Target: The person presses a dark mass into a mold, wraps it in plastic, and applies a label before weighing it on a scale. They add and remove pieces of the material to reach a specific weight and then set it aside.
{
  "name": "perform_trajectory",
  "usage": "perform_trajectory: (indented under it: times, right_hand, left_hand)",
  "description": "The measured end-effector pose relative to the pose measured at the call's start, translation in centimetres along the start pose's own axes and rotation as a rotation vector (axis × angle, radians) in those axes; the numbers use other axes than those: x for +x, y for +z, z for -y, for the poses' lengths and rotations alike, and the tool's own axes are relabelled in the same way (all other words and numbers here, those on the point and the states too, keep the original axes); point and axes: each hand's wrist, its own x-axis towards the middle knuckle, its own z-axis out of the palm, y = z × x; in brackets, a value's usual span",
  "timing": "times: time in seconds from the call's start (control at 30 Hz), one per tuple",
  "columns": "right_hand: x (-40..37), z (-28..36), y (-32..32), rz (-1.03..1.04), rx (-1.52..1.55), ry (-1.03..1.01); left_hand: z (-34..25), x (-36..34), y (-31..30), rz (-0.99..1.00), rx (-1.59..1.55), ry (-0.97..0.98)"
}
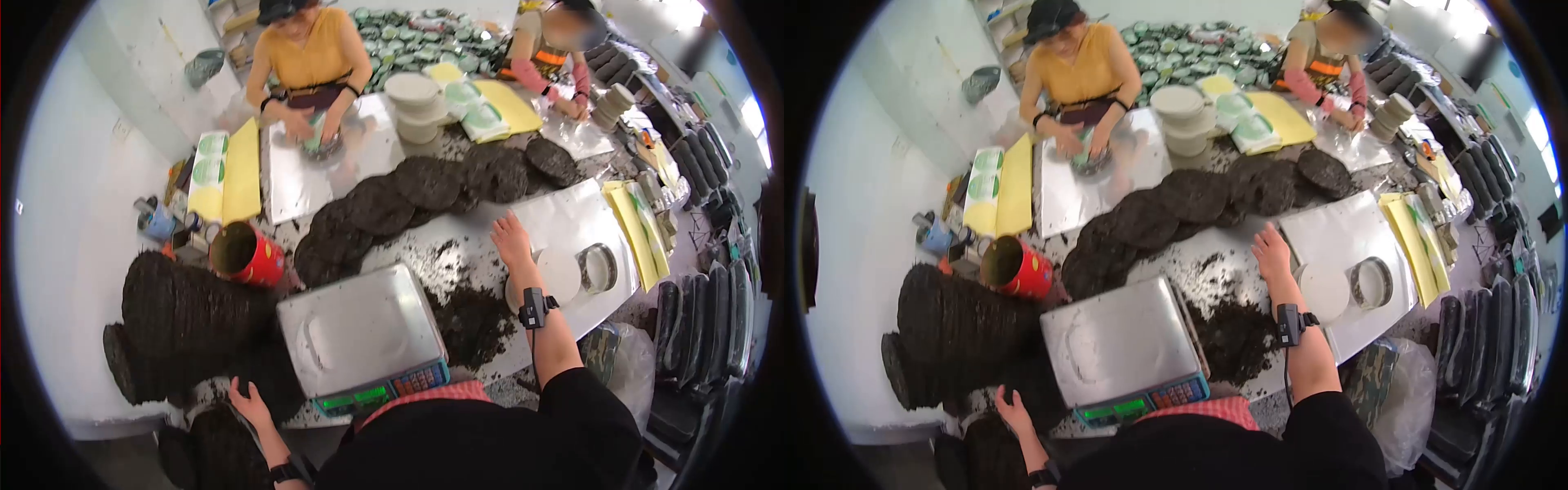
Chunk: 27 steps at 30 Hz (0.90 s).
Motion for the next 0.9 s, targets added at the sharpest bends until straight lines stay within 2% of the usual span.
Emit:
perform_trajectory:
  times: [0.07,0.13,0.17,0.2,0.23,0.27,0.33,0.37,0.4,0.43,0.47,0.5,0.53,0.57,0.6,0.67,0.73,0.8,0.87,0.9]
  right_hand:
    - [-4.2,-2.7,0.0,0.116,-0.456,0.08]
    - [-6.4,-7.7,-3.4,0.125,-0.942,-0.002]
    - [-7.0,-10.4,-6.1,0.086,-1.152,-0.13]
    - [-7.7,-12.2,-8.3,0.033,-1.334,-0.298]
    - [-9.4,-12.2,-8.8,0.016,-1.581,-0.326]
    - [-11.0,-12.8,-9.5,-0.025,-1.652,-0.337]
    - [-12.9,-13.6,-9.6,0.027,-1.775,-0.216]
    - [-13.6,-13.9,-9.3,0.041,-1.753,-0.198]
    - [-13.7,-14.0,-9.4,0.096,-1.675,-0.219]
    - [-13.0,-14.7,-10.3,0.139,-1.655,-0.279]
    - [-11.2,-16.2,-12.7,0.224,-1.531,-0.479]
    - [-11.8,-15.0,-11.4,0.193,-1.407,-0.314]
    - [-11.6,-15.0,-11.6,0.167,-1.398,-0.387]
    - [-11.3,-14.4,-11.7,0.205,-1.37,-0.261]
    - [-11.0,-14.1,-12.1,0.248,-1.195,-0.1]
    - [-12.1,-12.8,-11.2,0.173,-1.081,0.13]
    - [-12.4,-13.3,-11.6,0.129,-1.062,0.055]
    - [-12.0,-14.0,-13.0,0.074,-1.11,-0.06]
    - [-15.0,-11.7,-10.0,0.003,-1.019,0.153]
    - [-15.6,-11.3,-9.5,-0.005,-0.949,0.171]
  left_hand:
    - [3.7,-1.8,-1.5,-0.186,0.208,-0.182]
    - [5.8,-3.3,-1.4,0.003,-0.268,-0.323]
    - [6.1,-4.9,-0.8,0.037,-0.149,-0.223]
    - [3.4,-5.4,-1.0,0.144,-0.077,-0.387]
    - [4.5,-6.0,-0.1,0.089,-0.162,-0.353]
    - [5.4,-6.2,0.2,0.066,-0.129,-0.277]
    - [4.2,-5.9,-0.2,0.002,0.022,-0.093]
    - [5.1,-6.6,0.4,-0.154,0.409,0.014]
    - [2.7,-6.3,-0.7,-0.133,0.406,-0.066]
    - [1.2,-6.1,-1.4,-0.154,0.364,-0.092]
    - [-0.4,-5.7,-2.5,-0.133,0.317,-0.083]
    - [-1.0,-5.5,-2.9,-0.113,0.134,-0.139]
    - [0.1,-5.6,-2.1,-0.142,-0.155,-0.195]
    - [-0.4,-5.2,-2.6,-0.082,-0.379,-0.378]
    - [-1.3,-4.9,-3.2,-0.012,-0.608,-0.557]
    - [-3.1,-5.0,-4.3,-0.077,-0.672,-0.354]
    - [-6.2,-5.6,-4.6,-0.174,-0.723,-0.137]
    - [-10.7,-6.0,-5.3,-0.219,-0.378,0.326]
    - [-14.2,-6.7,-4.5,-0.022,-0.348,0.616]
    - [-15.6,-7.3,-3.4,0.19,-0.316,0.665]
